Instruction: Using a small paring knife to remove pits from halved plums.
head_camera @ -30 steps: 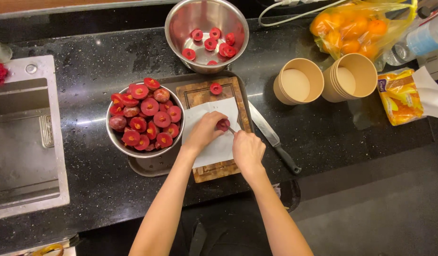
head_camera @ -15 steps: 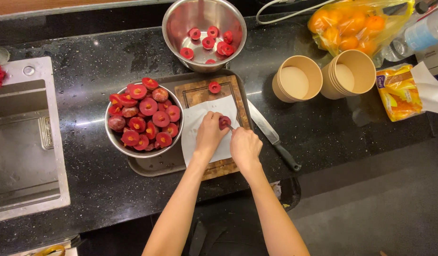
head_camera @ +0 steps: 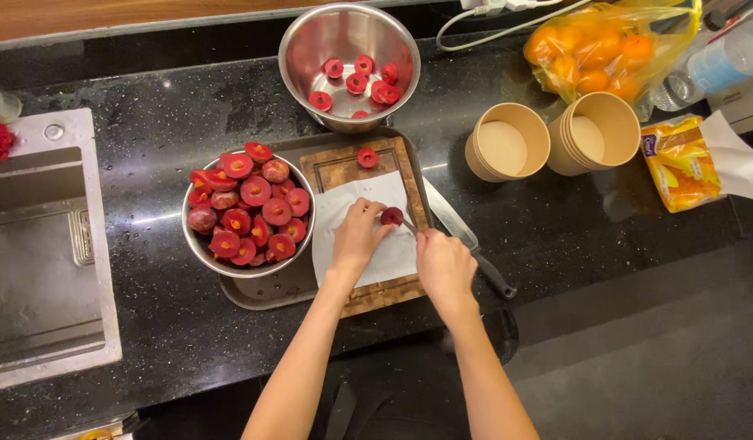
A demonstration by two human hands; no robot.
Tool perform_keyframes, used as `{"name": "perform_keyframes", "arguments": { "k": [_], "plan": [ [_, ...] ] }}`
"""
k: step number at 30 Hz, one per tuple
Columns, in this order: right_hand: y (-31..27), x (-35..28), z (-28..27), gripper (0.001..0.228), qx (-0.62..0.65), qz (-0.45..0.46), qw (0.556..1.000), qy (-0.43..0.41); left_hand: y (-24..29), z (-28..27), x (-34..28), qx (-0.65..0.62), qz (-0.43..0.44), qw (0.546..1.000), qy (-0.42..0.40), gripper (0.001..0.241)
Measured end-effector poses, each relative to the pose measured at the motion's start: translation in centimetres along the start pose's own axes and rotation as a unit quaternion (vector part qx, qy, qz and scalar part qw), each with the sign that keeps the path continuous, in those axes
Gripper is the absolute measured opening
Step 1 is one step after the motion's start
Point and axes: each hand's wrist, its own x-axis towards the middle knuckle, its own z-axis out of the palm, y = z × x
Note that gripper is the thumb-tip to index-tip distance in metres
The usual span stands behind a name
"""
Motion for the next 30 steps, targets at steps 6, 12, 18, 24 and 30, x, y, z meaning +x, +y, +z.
{"name": "perform_keyframes", "arguments": {
  "k": [6, 12, 18, 24, 30],
  "plan": [
    [1.5, 0.5, -1.0, 0.03, 0.118, 0.029, 0.99, 0.077, -1.0, 1.5, 0.6, 0.026, 0.026, 0.999, 0.0, 0.022],
    [3.9, 2.8, 10.0, 0.044, 0.242, -0.068, 0.958, 0.139, -2.1, 2.2, 0.7, -0.103, -0.01, 0.994, 0.028, 0.016],
    [4.0, 1.3, 9.0, 0.036, 0.314, 0.057, 0.946, 0.048, 1.8, -0.4, 0.5, -0.043, -0.007, 0.999, -0.028, 0.025],
    [4.9, 0.1, 9.9, 0.023, 0.254, 0.057, 0.963, 0.073, -0.4, 1.7, 1.2, -0.1, -0.013, 0.995, -0.002, 0.024],
    [5.9, -0.4, 9.0, 0.023, 0.262, 0.116, 0.957, -0.033, -1.8, 2.3, 1.9, -0.188, -0.073, 0.979, 0.026, 0.013]
  ]
}}
